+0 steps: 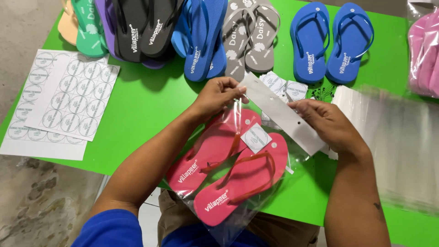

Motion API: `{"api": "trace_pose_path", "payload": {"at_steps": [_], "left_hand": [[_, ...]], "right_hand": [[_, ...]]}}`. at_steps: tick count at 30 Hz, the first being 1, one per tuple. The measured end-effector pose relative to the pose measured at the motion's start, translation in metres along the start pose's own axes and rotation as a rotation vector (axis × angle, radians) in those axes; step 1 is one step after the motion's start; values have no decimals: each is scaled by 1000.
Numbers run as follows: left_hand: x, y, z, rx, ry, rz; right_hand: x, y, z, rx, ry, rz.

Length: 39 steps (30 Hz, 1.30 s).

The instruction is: The person puts pairs of flip-flops into plastic bags, seals them with adhesive labels, and wipes individual sandals with a cloth.

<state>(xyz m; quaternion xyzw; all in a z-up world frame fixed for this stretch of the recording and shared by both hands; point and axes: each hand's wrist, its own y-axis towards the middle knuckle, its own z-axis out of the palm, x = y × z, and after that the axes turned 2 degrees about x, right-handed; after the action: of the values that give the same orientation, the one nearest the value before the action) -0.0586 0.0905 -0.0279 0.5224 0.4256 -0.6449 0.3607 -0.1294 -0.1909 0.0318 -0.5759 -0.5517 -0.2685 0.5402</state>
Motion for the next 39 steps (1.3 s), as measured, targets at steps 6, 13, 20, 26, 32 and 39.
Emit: {"api": "trace_pose_path", "payload": {"at_steps": [6, 13, 20, 26, 32, 39], "left_hand": [[18, 6, 9, -273, -281, 107], [38, -1, 14, -510, -369, 200], [20, -9, 19, -359, -422, 87], [-10, -22, 28, -349, -466, 80], [24, -5, 19, -318, -450, 86], [10, -12, 18, -305, -336, 22]], "right_hand": [[-23, 13, -15, -172, 618, -21], [-96, 49, -13, -232, 717, -33], [-58, 35, 5, -348, 611, -65], [-46, 28, 15, -463, 556, -120], [-48, 32, 23, -493, 498, -137], [-34, 24, 25, -548, 383, -159]]}}
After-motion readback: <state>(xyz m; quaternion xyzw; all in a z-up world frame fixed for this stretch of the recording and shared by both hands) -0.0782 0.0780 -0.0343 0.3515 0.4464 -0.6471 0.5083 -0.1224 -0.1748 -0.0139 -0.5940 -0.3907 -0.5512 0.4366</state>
